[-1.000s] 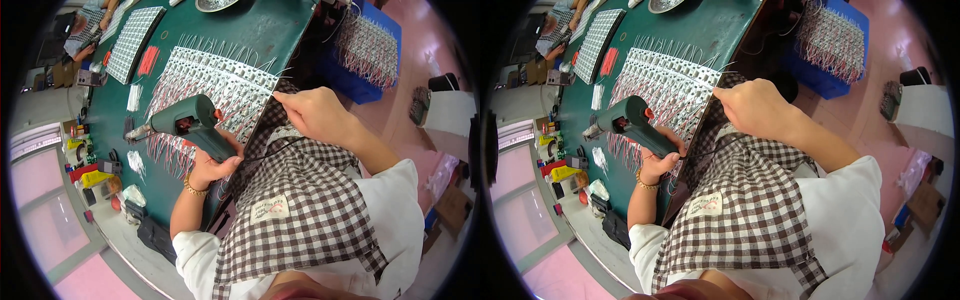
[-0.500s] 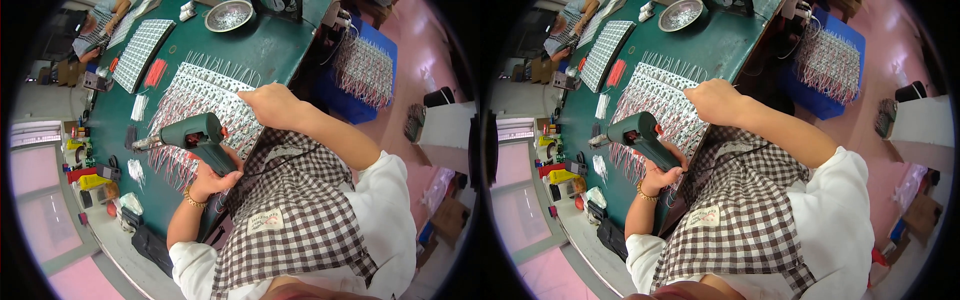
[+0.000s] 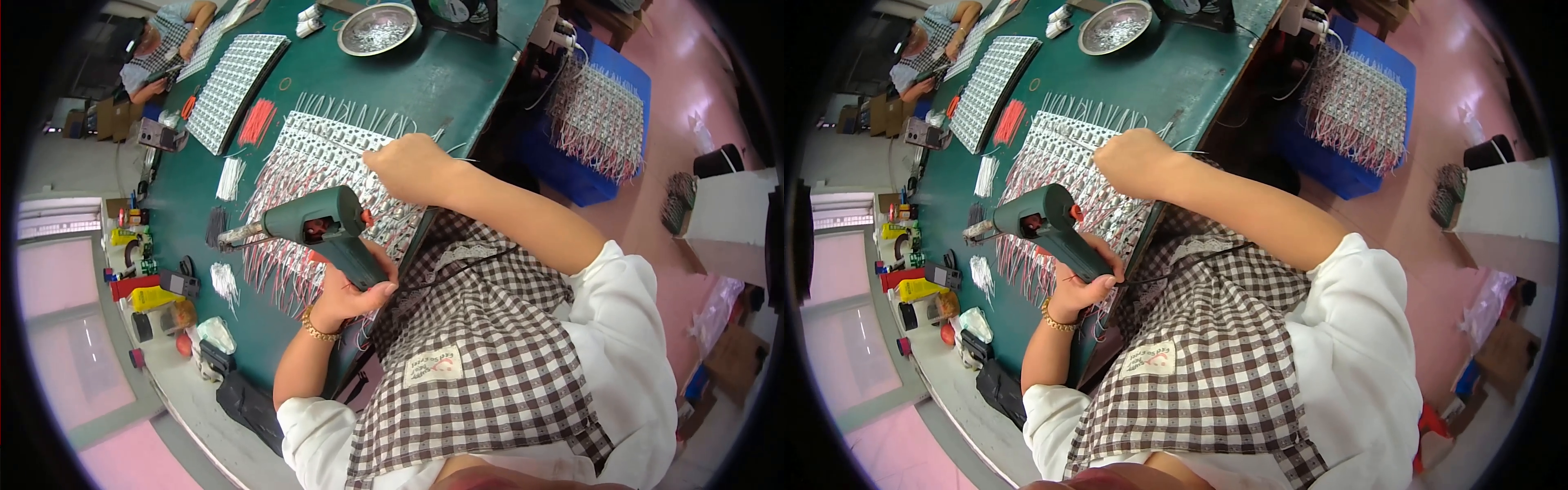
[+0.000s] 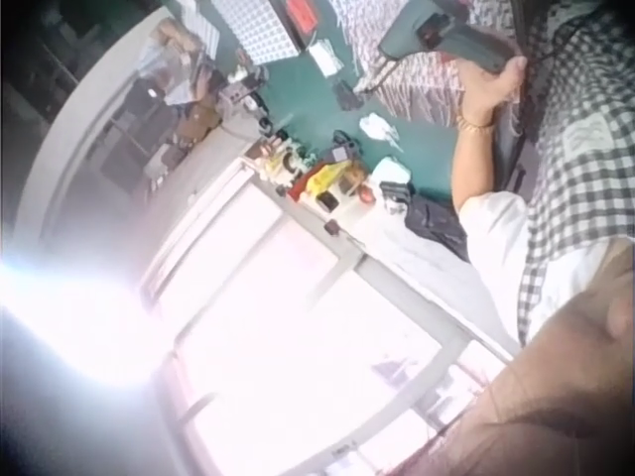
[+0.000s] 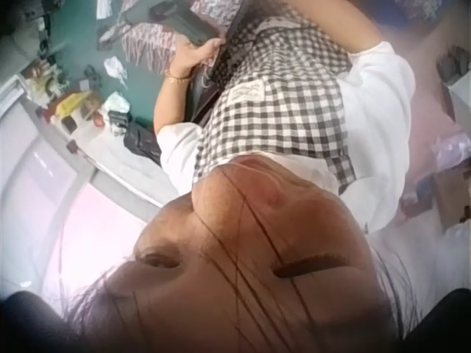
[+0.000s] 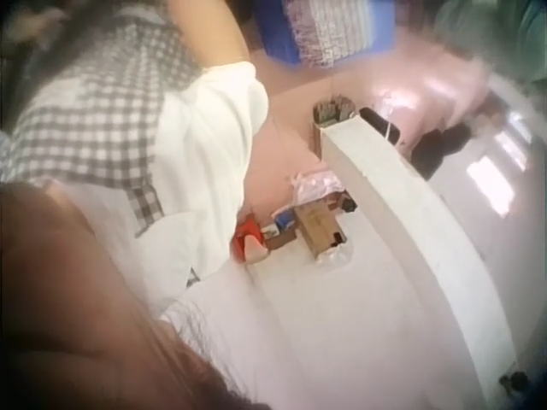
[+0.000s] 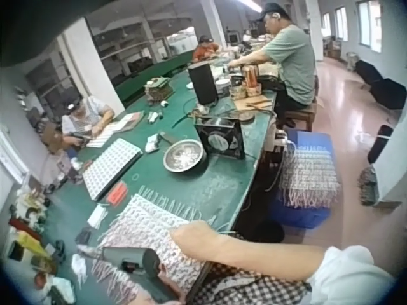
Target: The person solders wire leads onto an LED board using a soldering iron, attaching red, black, and white wires to the board.
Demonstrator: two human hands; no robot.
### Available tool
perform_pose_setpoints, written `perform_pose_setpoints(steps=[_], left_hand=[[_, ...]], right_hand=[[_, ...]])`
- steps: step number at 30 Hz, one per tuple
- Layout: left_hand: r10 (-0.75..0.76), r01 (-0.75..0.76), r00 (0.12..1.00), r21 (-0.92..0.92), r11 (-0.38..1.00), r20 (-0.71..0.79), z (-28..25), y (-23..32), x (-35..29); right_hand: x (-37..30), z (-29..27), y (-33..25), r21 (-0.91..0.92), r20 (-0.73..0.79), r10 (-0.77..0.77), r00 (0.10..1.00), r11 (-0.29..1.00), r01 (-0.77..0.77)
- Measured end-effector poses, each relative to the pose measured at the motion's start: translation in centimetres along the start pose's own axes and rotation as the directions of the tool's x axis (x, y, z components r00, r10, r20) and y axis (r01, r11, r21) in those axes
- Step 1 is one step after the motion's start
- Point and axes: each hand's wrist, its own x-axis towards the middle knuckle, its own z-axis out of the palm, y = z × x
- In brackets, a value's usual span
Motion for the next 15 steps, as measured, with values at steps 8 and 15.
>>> perform_pose_setpoints(steps=[8,15], left_hand=[[-0.032,0.033,0.999,-0.030,0.999,0.038,0.0,0.4,0.1],[-0.090,0.091,0.995,-0.019,0.996,0.039,0.2,0.8,0.0]], right_hand=[[-0.2,-0.4,0.2,0.012,0.009,0.050,0.999,0.999,-0.051],[2.5,0.5,0.8,0.027,-0.044,-0.020,0.999,0.999,0.022]])
